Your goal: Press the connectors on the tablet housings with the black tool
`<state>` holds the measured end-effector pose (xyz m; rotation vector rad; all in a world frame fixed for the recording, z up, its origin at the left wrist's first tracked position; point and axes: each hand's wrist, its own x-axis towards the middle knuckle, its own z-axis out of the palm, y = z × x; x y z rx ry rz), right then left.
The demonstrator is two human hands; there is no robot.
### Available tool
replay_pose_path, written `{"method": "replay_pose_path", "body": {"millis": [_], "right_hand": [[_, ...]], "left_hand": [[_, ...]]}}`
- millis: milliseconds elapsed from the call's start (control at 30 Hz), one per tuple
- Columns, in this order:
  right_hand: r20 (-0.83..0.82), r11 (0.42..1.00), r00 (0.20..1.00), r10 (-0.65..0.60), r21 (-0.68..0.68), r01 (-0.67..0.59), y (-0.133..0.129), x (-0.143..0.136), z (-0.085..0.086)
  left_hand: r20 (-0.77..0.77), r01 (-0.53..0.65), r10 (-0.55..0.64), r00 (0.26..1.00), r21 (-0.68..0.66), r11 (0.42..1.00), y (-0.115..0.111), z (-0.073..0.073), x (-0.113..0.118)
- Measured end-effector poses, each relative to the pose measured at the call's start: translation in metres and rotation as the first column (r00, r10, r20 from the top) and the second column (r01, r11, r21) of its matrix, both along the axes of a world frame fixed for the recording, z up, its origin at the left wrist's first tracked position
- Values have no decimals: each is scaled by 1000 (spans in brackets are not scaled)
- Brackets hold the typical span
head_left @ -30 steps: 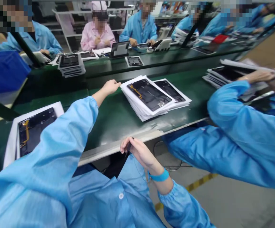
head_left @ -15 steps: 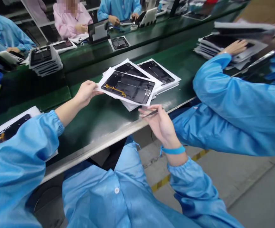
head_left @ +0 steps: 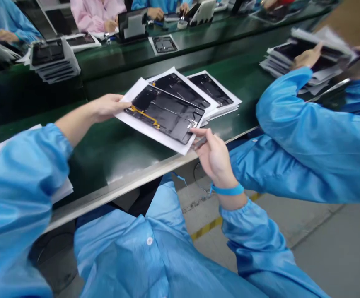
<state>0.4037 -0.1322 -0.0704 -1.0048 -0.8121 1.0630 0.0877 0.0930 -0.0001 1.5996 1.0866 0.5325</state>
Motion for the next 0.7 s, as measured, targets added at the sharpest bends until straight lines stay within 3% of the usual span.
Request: {"method": "replay_pose_path", "body": {"millis": [100,133,200,267,367,433,500,567,600,667,700], "right_hand": [[-138,956,954,264,-93,-278,-47,-58,-6],[-212,913,908,361,-116,-391,-60,-80,-10],[-324,805,801,503,-161,-570,-78,-122,-22],[-404,721,724,560,-194,-666,-87,-154,-36],[-371,576,623,689,-242,-781,-85,-170,-45],[-193,444,503,843,-280,-851,-74,-159,-39],[80,380,374,924,-313,-871,-58,-138,-25],[313,455,363,878,-307,-836,-38,-119,-13],[387,527,408,827,-282,-802,-28,-112,-8],[509,679,518,687,-196,-707,-7,-107,-5],[557,728,551,621,-149,-669,3,-109,-6]], "left_hand": [[-158,165,-163,974,1,986,2,5,-66],[-296,328,-306,905,25,944,3,5,-87],[-443,416,-374,815,-2,909,4,-1,-122],[-560,403,-349,751,-28,915,3,-10,-141],[-771,313,-205,603,-7,950,0,-19,-139],[-888,229,-67,456,44,973,-10,-12,-123],[-939,214,46,341,125,969,-36,4,-102],[-947,287,125,297,213,934,-82,22,-82],[-946,362,129,297,236,902,-110,28,-73],[-942,524,144,304,292,800,-169,27,-62],[-937,564,111,332,291,773,-197,19,-59]]}}
